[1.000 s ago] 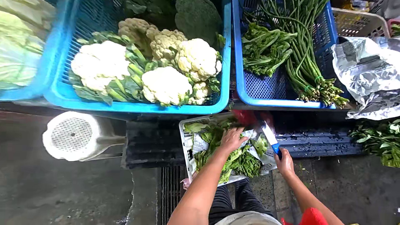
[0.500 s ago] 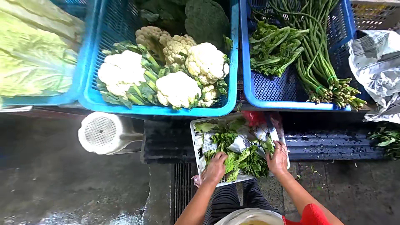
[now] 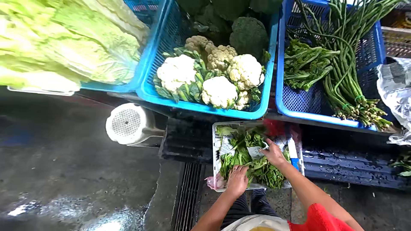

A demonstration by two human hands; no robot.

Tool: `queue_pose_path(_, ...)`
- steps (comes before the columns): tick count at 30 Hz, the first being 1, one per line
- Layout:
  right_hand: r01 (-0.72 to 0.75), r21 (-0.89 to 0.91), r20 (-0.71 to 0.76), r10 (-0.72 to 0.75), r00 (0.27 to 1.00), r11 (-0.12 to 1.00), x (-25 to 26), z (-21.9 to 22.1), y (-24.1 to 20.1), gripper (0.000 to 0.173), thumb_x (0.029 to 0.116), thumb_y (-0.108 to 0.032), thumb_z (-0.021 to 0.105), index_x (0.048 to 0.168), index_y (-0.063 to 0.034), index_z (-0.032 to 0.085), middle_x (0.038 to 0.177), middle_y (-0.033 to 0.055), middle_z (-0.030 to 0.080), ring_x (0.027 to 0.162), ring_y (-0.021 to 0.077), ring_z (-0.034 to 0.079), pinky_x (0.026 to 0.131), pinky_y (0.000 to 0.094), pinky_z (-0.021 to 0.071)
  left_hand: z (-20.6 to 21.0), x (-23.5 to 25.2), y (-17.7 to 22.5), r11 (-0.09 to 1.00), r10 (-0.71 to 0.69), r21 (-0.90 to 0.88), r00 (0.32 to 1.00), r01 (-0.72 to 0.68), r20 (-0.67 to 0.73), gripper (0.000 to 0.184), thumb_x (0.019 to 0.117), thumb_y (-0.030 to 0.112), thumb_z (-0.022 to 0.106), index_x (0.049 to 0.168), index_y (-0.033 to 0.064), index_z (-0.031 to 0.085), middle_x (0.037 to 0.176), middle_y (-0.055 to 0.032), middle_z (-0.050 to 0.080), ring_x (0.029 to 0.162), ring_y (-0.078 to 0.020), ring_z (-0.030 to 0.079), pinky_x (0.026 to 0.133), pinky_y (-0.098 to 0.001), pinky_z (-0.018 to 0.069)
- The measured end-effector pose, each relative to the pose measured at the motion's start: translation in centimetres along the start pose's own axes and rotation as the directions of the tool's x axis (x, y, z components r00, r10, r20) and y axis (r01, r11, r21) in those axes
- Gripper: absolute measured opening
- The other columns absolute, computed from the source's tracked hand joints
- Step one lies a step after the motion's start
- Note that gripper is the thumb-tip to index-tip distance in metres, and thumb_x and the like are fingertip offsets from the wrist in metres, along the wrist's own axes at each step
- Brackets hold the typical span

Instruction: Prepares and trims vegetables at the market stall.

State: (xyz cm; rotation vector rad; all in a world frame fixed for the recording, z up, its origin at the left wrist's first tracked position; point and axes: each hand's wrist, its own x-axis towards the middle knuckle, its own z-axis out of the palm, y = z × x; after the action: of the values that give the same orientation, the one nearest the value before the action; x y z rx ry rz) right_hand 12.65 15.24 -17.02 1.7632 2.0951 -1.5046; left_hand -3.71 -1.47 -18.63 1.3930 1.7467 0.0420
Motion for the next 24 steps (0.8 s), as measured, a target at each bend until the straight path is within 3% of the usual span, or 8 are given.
queue_pose_path(2, 0.201, 0.052, -0.112, -0.194, 0.974, 0.978, -3.2, -1.1, 0.5, 0.056, 0.0934, -0.018, 0.072, 0.142, 0.0040, 0.053, 0.139, 0.0215, 0.061, 0.130, 0.0293, 0.058, 0.114, 0.0440, 0.0450, -0.6, -0.2, 1.2, 0.882, -0.139, -0.450, 0.990, 0.138, 0.030, 0.040, 0.1092, 0.027, 0.045, 0.138, 0.0021, 0.059, 0.132, -0.0161, 0.065, 0.124, -0.0268, 0.062, 0.107, -0.0456, 0.0490)
queue_pose_path(4, 0.504, 0.027, -0.233, -0.485, 0.843, 0.863, -6.9, -1.7, 0.4, 0.046, 0.0846, -0.004, 0.071, 0.129, 0.0062, 0.063, 0.141, 0.0198, 0.060, 0.133, 0.0293, 0.057, 0.114, 0.0448, 0.0463, -1.1, -0.4, 2.5, 0.437, -0.172, -0.857, 0.960, 0.273, 0.219, 0.063, 0.1122, 0.045, 0.021, 0.140, -0.0011, 0.053, 0.120, -0.0206, 0.069, 0.105, -0.0329, 0.069, 0.087, -0.0520, 0.0569)
queue_pose_path(7, 0.797, -0.091, -0.184, -0.796, 0.576, 0.598, -11.7, -2.1, -0.2, 0.035, 0.0793, 0.007, 0.066, 0.113, 0.0003, 0.068, 0.142, 0.0215, 0.059, 0.141, 0.0386, 0.048, 0.116, 0.0532, 0.0428, -4.1, -3.2, 5.8, -0.108, -0.077, -0.956, 0.956, 0.273, 0.282, 0.073, 0.1062, 0.056, 0.002, 0.126, 0.0087, 0.054, 0.106, -0.0135, 0.069, 0.094, -0.0271, 0.068, 0.077, -0.0482, 0.0577)
queue_pose_path(9, 0.826, -0.206, -0.011, -0.845, 0.535, 0.525, -14.1, -2.4, -0.1, 0.043, 0.0789, 0.015, 0.063, 0.116, -0.0046, 0.071, 0.146, 0.0170, 0.058, 0.145, 0.0382, 0.045, 0.116, 0.0525, 0.0433, -5.7, -6.1, 7.7, -0.162, -0.098, -0.987, 0.995, 0.018, 0.034, 0.058, 0.1112, 0.048, 0.013, 0.130, 0.0141, 0.055, 0.105, -0.0012, 0.070, 0.094, -0.0093, 0.067, 0.082, -0.0299, 0.0583)
queue_pose_path(12, 0.831, -0.265, 0.001, -0.862, 0.507, 0.488, -15.7, -3.6, 0.9, 0.040, 0.0877, 0.012, 0.051, 0.120, -0.0053, 0.069, 0.142, 0.0127, 0.062, 0.141, 0.0295, 0.051, 0.116, 0.0455, 0.0446, -4.5, -4.5, 6.5, -0.244, 0.130, -0.951, 0.965, -0.191, -0.227, 0.068, 0.0999, 0.069, 0.038, 0.139, 0.0181, 0.058, 0.119, -0.0032, 0.073, 0.108, -0.0131, 0.070, 0.091, -0.0359, 0.0601)
queue_pose_path(17, 0.738, -0.302, -0.395, -0.784, 0.480, 0.604, -17.0, -6.1, -1.1, 0.023, 0.0978, -0.005, 0.052, 0.109, -0.0044, 0.073, 0.111, 0.0092, 0.074, 0.109, 0.0187, 0.071, 0.096, 0.0342, 0.0583, -6.1, -6.7, 9.2, -0.118, 0.046, -0.969, 0.973, -0.219, -0.226, 0.058, 0.1037, 0.055, 0.041, 0.138, 0.0096, 0.052, 0.113, -0.0063, 0.072, 0.102, -0.0126, 0.071, 0.087, -0.0343, 0.0611)
queue_pose_path(20, 0.609, -0.362, -0.463, -0.703, 0.539, 0.706, -17.1, -7.0, -3.1, 0.018, 0.0961, -0.012, 0.064, 0.106, -0.0059, 0.076, 0.106, 0.0105, 0.075, 0.102, 0.0224, 0.072, 0.091, 0.0390, 0.0599, -6.7, -8.1, 11.6, 0.076, -0.022, -0.976, 0.978, -0.204, -0.206, 0.055, 0.1083, 0.047, 0.034, 0.143, 0.0084, 0.049, 0.121, -0.0052, 0.068, 0.108, -0.0091, 0.066, 0.094, -0.0315, 0.0564)
queue_pose_path(24, 0.528, -0.453, -0.487, -0.696, 0.528, 0.718, -17.6, -7.6, -3.9, 0.013, 0.0902, -0.013, 0.069, 0.099, -0.0061, 0.076, 0.100, 0.0110, 0.075, 0.097, 0.0257, 0.073, 0.086, 0.0429, 0.0610, -6.6, -9.2, 13.3, 0.118, -0.029, -0.973, 0.978, -0.200, -0.205, 0.052, 0.1077, 0.048, 0.038, 0.143, 0.0121, 0.051, 0.125, -0.0052, 0.068, 0.111, -0.0109, 0.066, 0.095, -0.0329, 0.0564)
